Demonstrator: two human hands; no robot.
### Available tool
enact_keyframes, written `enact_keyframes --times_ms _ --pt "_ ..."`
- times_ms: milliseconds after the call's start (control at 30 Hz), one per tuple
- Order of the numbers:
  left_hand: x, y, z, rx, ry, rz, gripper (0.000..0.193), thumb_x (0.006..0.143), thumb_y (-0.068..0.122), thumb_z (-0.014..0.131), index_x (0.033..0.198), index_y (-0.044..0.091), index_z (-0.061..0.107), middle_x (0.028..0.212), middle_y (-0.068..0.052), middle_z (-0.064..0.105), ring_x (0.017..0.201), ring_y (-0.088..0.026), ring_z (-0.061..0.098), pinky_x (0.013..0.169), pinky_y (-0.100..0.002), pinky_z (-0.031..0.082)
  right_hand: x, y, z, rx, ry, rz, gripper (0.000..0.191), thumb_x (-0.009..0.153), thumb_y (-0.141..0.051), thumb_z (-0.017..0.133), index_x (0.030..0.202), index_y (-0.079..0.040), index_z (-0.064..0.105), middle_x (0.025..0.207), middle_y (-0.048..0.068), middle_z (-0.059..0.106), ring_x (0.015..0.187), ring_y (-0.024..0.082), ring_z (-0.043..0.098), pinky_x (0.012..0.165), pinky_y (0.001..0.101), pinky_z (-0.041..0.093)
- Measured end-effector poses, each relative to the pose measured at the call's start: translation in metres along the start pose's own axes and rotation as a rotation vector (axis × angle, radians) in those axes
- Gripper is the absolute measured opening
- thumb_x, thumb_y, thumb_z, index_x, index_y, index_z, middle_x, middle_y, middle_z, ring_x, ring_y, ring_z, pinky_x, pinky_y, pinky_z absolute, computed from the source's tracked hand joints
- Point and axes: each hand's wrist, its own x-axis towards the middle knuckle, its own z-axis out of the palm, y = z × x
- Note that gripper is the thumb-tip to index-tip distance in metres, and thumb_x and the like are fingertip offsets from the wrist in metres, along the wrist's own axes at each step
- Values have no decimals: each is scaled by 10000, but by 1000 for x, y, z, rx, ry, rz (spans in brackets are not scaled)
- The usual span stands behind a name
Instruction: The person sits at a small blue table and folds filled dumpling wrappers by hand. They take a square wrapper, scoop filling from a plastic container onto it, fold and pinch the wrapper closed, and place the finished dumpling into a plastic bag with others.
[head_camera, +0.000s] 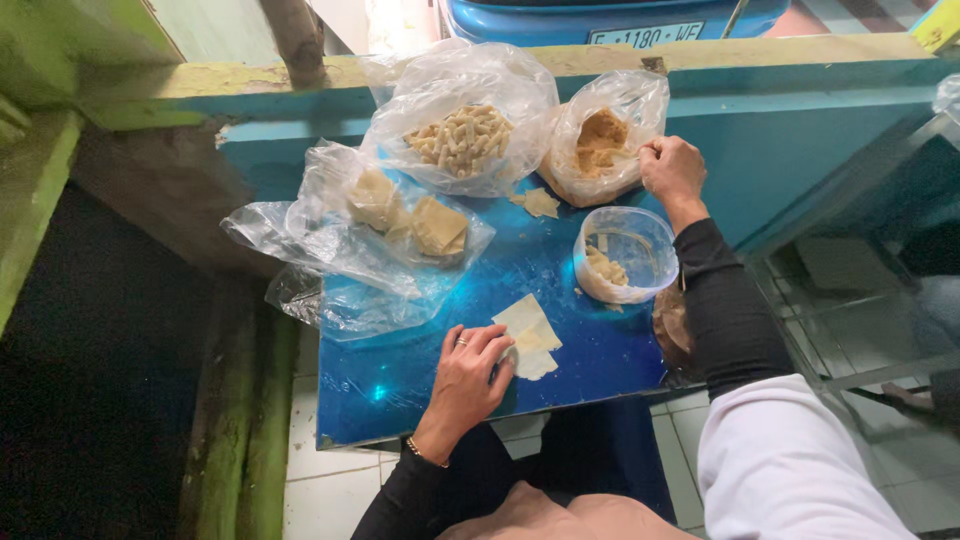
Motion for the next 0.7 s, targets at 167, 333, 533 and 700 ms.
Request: enact_keyframes --times_ms 167,333,533,700 --pt "-2 1 -1 -1 10 0 211 873 151 691 1074 84 699 1195 -95 687 1112 -302 643 1081 -531 391 -2 -5 -5 36 -18 70 218 902 -317 668 986 -187 823 903 145 746 864 364 720 771 467 562" --pt "-3 3 -2 2 10 5 203 872 152 691 1064 86 699 1190 -93 687 1105 -296 644 1072 -526 396 -4 -10 -9 85 -28 111 215 898 -323 674 977 -186 821 904 129 756 864 340 725 782 454 560" --pt "-2 3 -2 6 19 13 200 873 154 690 1060 84 697 1182 -88 689 1103 -293 644 1074 -529 392 -9 -19 -13 159 -22 75 225 905 -317 669 974 -153 808 896 134 754 866 327 737 791 444 568" --pt "0 5 -2 -7 19 6 180 886 158 689 1051 86 697 1178 -87 690 1093 -292 647 1066 -518 400 -6 -42 7 -128 63 -352 214 939 -249 639 897 -109 796 931 170 746 858 392 718 743 501 558"
